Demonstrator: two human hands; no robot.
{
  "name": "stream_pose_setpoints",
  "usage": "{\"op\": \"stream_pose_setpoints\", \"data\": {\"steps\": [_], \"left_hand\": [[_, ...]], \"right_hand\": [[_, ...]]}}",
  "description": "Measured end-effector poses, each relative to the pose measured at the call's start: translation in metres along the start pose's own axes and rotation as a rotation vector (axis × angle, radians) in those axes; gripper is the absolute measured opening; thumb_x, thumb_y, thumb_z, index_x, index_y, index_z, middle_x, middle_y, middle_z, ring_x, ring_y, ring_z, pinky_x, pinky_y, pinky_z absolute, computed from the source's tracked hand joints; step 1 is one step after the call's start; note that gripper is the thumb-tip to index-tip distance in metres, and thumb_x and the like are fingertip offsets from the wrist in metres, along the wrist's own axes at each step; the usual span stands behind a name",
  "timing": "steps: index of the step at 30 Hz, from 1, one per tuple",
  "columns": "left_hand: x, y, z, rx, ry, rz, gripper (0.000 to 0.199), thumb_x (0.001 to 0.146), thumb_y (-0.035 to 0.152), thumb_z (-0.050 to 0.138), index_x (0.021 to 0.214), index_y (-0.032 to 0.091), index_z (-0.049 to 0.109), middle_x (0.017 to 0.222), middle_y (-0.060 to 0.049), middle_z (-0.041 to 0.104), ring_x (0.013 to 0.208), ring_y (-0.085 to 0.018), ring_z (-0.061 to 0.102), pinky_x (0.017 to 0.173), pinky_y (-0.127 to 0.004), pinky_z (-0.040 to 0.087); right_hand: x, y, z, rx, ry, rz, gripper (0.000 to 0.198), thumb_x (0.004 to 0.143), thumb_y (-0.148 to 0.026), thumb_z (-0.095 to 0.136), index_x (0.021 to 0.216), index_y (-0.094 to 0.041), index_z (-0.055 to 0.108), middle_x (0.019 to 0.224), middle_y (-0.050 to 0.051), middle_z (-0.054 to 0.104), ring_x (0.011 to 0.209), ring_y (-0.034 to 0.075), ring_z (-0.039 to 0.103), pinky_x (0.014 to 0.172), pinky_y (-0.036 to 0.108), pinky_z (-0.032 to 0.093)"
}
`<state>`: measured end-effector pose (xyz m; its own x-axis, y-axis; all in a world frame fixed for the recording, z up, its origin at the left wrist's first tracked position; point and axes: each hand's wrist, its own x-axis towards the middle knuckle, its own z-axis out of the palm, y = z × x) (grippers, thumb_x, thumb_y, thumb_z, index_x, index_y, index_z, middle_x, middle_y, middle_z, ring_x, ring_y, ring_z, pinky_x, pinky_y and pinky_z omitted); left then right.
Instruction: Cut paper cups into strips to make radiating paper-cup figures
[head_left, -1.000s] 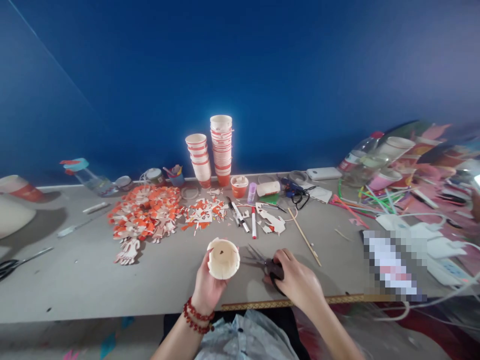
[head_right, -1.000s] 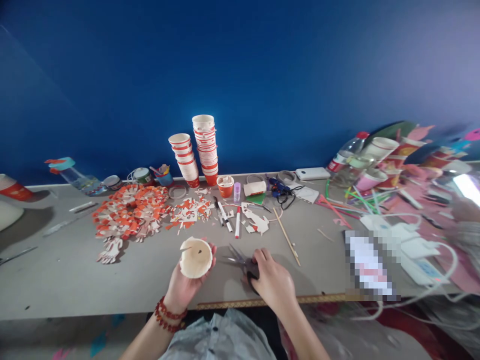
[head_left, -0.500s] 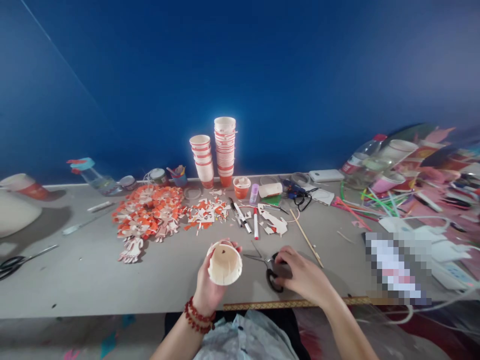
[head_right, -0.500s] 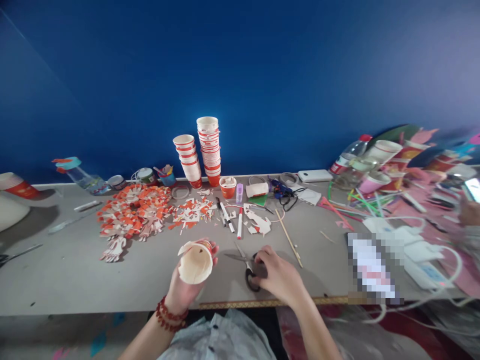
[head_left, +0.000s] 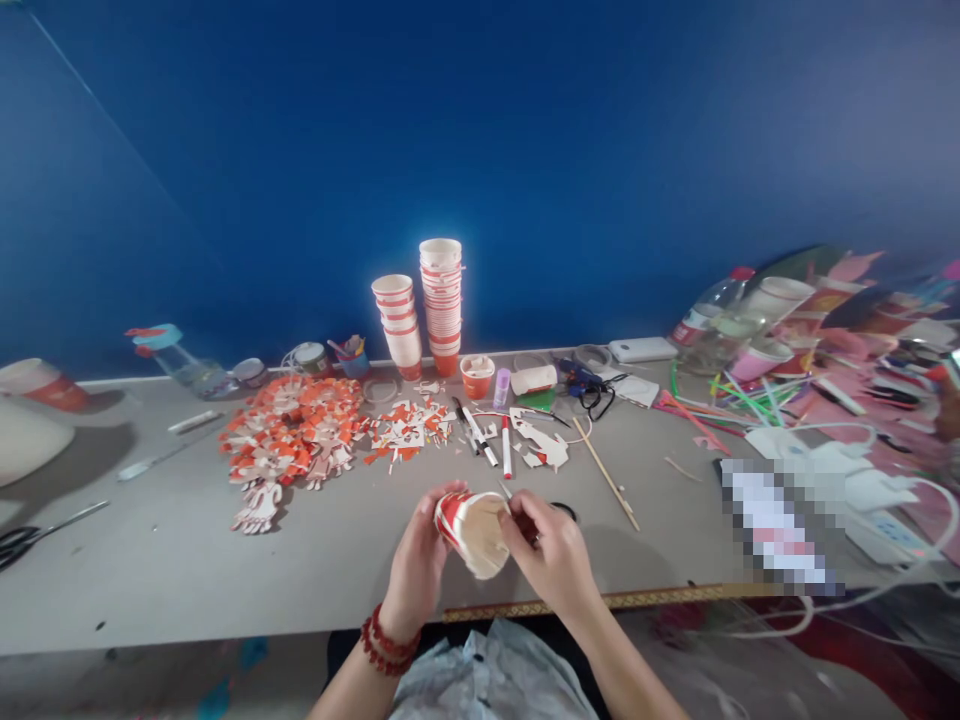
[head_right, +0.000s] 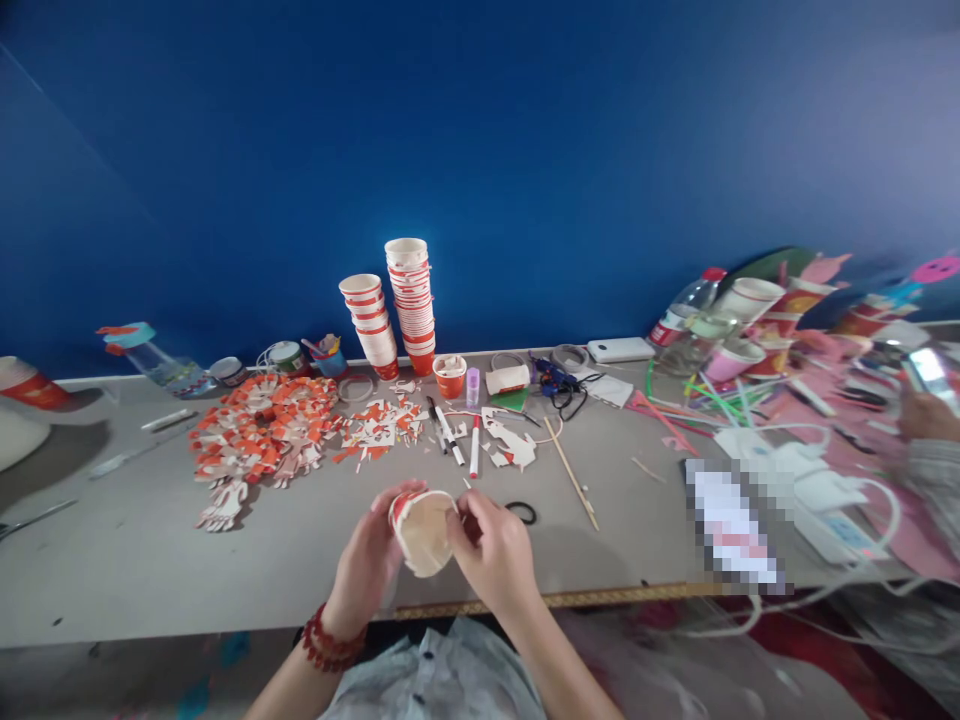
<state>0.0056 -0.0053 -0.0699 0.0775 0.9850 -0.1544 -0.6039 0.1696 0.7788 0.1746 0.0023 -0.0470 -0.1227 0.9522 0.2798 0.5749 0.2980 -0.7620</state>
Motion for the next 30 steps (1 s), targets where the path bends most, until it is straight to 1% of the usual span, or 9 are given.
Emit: {"op": "stream_pose_setpoints", "data": {"steps": [6, 10, 14, 16, 18, 20, 23, 26, 30], "left_hand": [[0.000, 0.028, -0.008, 0.454, -0.282, -0.035, 0.039, 0.084, 0.042, 0.065, 0.116, 0.020, 0.064, 0.119, -0.010, 0.065, 0.112, -0.028, 0.056, 0.092, -0.033, 0.043], [0.004, 0.026, -0.008, 0.490, -0.407, -0.146, 0.043, 0.086, 0.046, 0.060, 0.121, 0.022, 0.059, 0.112, -0.008, 0.065, 0.105, -0.026, 0.058, 0.084, -0.033, 0.046], [0.006, 0.015, -0.008, 0.567, -0.488, -0.047, 0.042, 0.082, 0.039, 0.068, 0.119, 0.020, 0.062, 0.117, -0.009, 0.061, 0.113, -0.028, 0.052, 0.096, -0.037, 0.041], [0.006, 0.009, -0.007, 0.552, -0.444, -0.017, 0.039, 0.081, 0.036, 0.069, 0.116, 0.019, 0.064, 0.116, -0.010, 0.062, 0.113, -0.029, 0.052, 0.098, -0.039, 0.040], [0.005, 0.004, -0.006, 0.422, -0.348, -0.059, 0.037, 0.085, 0.036, 0.064, 0.119, 0.020, 0.062, 0.116, -0.010, 0.063, 0.112, -0.029, 0.054, 0.096, -0.039, 0.041], [0.004, 0.000, -0.006, 0.229, -0.204, -0.112, 0.038, 0.088, 0.037, 0.060, 0.123, 0.021, 0.058, 0.120, -0.010, 0.062, 0.113, -0.028, 0.055, 0.094, -0.037, 0.043], [0.003, -0.004, -0.004, 0.029, -0.009, -0.093, 0.041, 0.086, 0.039, 0.062, 0.124, 0.024, 0.056, 0.128, -0.009, 0.059, 0.118, -0.028, 0.053, 0.093, -0.036, 0.044], [0.000, -0.004, 0.003, 0.011, 0.002, 0.040, 0.046, 0.084, 0.039, 0.064, 0.126, 0.025, 0.052, 0.133, -0.010, 0.056, 0.122, -0.029, 0.051, 0.097, -0.038, 0.042], [-0.007, -0.009, 0.014, 0.071, -0.038, 0.196, 0.054, 0.081, 0.040, 0.068, 0.128, 0.026, 0.048, 0.140, -0.011, 0.049, 0.127, -0.031, 0.045, 0.102, -0.041, 0.039]], "right_hand": [[0.010, -0.002, -0.011, -0.194, -0.043, -0.269, 0.016, 0.090, -0.018, 0.049, 0.075, -0.019, 0.053, 0.065, 0.000, 0.056, 0.058, 0.014, 0.052, 0.058, 0.023, 0.034], [0.020, -0.006, -0.016, -0.180, -0.170, -0.387, 0.017, 0.094, -0.021, 0.049, 0.081, -0.020, 0.059, 0.076, 0.004, 0.064, 0.071, 0.016, 0.057, 0.066, 0.024, 0.039], [0.027, -0.006, -0.015, -0.099, -0.313, -0.447, 0.019, 0.096, -0.027, 0.051, 0.083, -0.021, 0.063, 0.078, 0.003, 0.068, 0.076, 0.017, 0.060, 0.072, 0.027, 0.043], [0.028, -0.005, -0.015, -0.026, -0.310, -0.412, 0.016, 0.096, -0.031, 0.053, 0.090, -0.022, 0.065, 0.087, 0.004, 0.070, 0.082, 0.019, 0.062, 0.078, 0.029, 0.045], [0.025, -0.003, -0.016, 0.069, -0.240, -0.361, 0.021, 0.093, -0.037, 0.056, 0.108, -0.024, 0.062, 0.107, 0.007, 0.068, 0.101, 0.022, 0.061, 0.090, 0.033, 0.045], [0.019, 0.001, -0.016, 0.183, -0.127, -0.295, 0.044, 0.090, -0.048, 0.059, 0.127, -0.024, 0.052, 0.130, 0.011, 0.057, 0.120, 0.027, 0.052, 0.101, 0.039, 0.041], [0.004, 0.008, -0.008, 0.377, -0.042, -0.191, 0.075, 0.083, -0.064, 0.058, 0.142, -0.024, 0.036, 0.147, 0.014, 0.038, 0.130, 0.032, 0.044, 0.107, 0.044, 0.039], [-0.014, 0.013, 0.008, 0.495, -0.086, -0.095, 0.091, 0.078, -0.066, 0.063, 0.148, -0.025, 0.023, 0.152, 0.014, 0.030, 0.133, 0.032, 0.040, 0.109, 0.044, 0.037], [-0.027, 0.016, 0.030, 0.587, -0.065, -0.006, 0.070, 0.091, -0.050, 0.056, 0.148, -0.025, 0.023, 0.151, 0.013, 0.034, 0.134, 0.028, 0.041, 0.109, 0.042, 0.038]]}}
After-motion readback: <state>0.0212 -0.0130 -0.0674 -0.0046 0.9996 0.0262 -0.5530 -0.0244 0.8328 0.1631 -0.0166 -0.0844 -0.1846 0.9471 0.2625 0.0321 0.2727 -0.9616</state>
